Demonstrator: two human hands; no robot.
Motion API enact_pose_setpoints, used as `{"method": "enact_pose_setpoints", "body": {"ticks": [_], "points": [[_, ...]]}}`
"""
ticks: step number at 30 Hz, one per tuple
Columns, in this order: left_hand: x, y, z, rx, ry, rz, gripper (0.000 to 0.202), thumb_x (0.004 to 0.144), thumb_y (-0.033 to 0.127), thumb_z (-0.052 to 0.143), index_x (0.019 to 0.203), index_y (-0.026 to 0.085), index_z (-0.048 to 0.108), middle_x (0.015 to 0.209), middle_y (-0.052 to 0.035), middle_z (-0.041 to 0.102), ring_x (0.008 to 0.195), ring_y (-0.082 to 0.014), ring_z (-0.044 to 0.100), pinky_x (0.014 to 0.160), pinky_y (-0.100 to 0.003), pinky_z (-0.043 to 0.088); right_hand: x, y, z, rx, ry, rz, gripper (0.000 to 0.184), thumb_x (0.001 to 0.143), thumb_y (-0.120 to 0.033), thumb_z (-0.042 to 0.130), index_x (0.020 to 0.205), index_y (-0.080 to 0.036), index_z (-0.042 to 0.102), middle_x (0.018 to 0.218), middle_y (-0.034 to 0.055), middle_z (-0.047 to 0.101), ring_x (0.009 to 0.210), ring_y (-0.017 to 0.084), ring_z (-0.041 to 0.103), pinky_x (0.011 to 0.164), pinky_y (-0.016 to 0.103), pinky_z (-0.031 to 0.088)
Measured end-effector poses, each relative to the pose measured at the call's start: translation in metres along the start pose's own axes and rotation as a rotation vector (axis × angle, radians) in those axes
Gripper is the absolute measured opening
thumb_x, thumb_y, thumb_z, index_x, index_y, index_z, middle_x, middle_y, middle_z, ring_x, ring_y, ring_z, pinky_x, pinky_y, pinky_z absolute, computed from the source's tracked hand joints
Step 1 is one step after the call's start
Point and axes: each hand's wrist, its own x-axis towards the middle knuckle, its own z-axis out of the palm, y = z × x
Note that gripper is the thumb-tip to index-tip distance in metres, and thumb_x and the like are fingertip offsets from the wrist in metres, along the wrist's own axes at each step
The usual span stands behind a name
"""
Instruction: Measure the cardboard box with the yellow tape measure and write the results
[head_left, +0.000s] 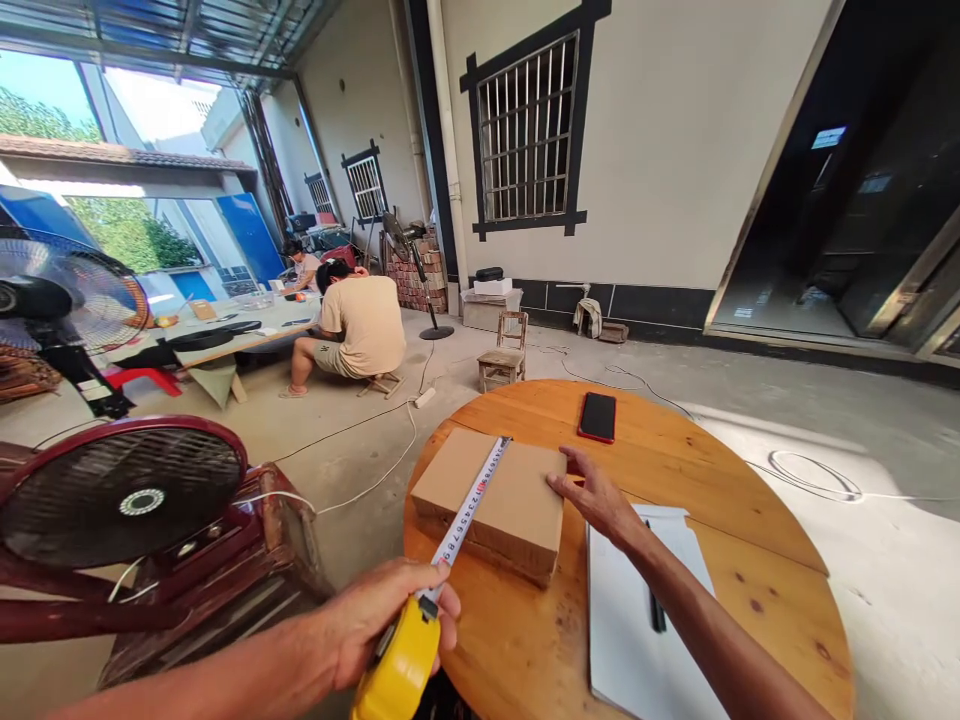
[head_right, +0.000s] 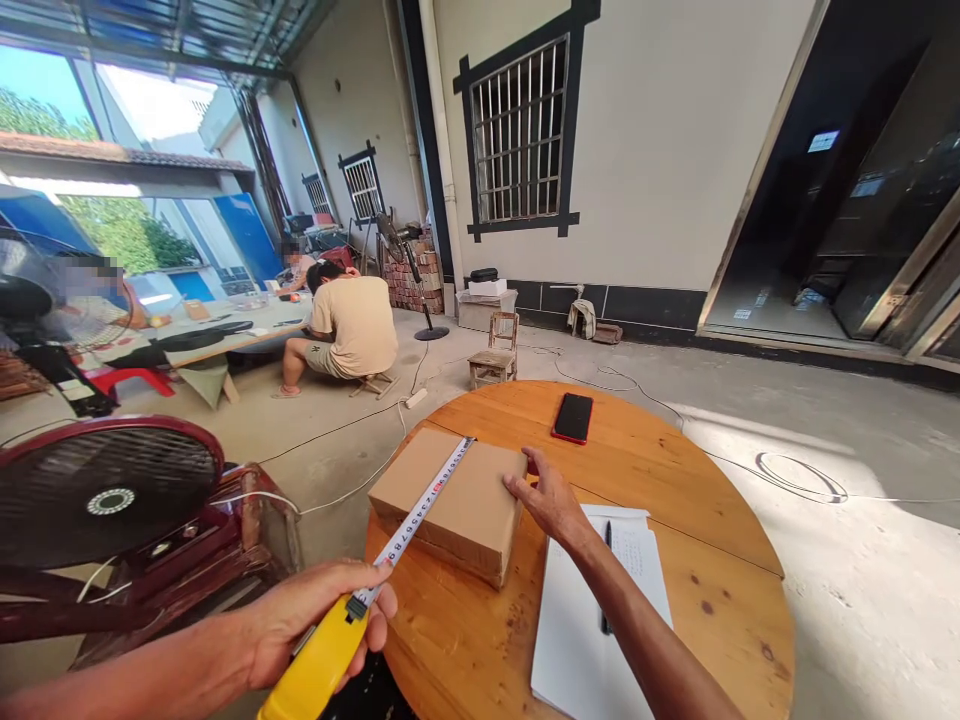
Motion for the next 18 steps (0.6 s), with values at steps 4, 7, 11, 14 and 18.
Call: {"method": "enact_pose_setpoints", "body": {"ticks": [4,7,11,14,18], "points": [[0.000,-0.007,-0.002,0.042,0.086,0.021,0.040,0.067,0.054,0.063,0.067,0.013,0.064,0.053,-0.0055,0.063,0.040,-0.0122,0.053,0.041,-0.022,0.039,-0.005,0.002,0.005,0.065,0.016,-0.037,0.064,0.077,-0.046,0.057,0.131,-0.016,0.041,0.119,0.0124,0.060,0.109,0.025,0.058,0.090,0.041,0.048],[-0.001,-0.011,-0.004,0.049,0.075,0.062,0.041,0.069,0.055,0.061,0.069,0.014,0.064,0.054,-0.0061,0.065,0.040,-0.0131,0.054,0.041,-0.022,0.038,-0.007,0.003,0.007,0.074,0.029,-0.046,0.065,0.076,-0.049,0.058,0.130,-0.017,0.041,0.118,0.0114,0.061,0.109,0.025,0.058,0.090,0.040,0.048],[-0.001,-0.015,-0.006,0.051,0.076,0.056,0.041,0.072,0.054,0.058,0.071,0.014,0.064,0.055,-0.0062,0.066,0.041,-0.0137,0.056,0.041,-0.022,0.038,-0.008,0.004,0.008,0.087,0.045,-0.049,0.066,0.076,-0.049,0.059,0.130,-0.017,0.041,0.120,0.0120,0.060,0.109,0.025,0.058,0.092,0.040,0.047],[0.000,-0.017,-0.005,0.053,0.072,0.050,0.041,0.072,0.055,0.058,0.070,0.014,0.064,0.055,-0.0062,0.065,0.041,-0.0136,0.055,0.041,-0.022,0.037,-0.008,0.003,0.009,0.100,0.049,-0.049,0.068,0.075,-0.051,0.059,0.130,-0.016,0.041,0.121,0.0131,0.059,0.108,0.025,0.059,0.092,0.039,0.047],[0.003,-0.019,-0.003,0.033,0.060,0.071,0.040,0.073,0.053,0.057,0.068,0.014,0.063,0.054,-0.0057,0.065,0.042,-0.0138,0.056,0.044,-0.022,0.038,-0.009,0.000,0.009,0.112,0.045,-0.037,0.068,0.075,-0.051,0.059,0.130,-0.015,0.040,0.121,0.0137,0.059,0.108,0.025,0.058,0.092,0.040,0.047]]}}
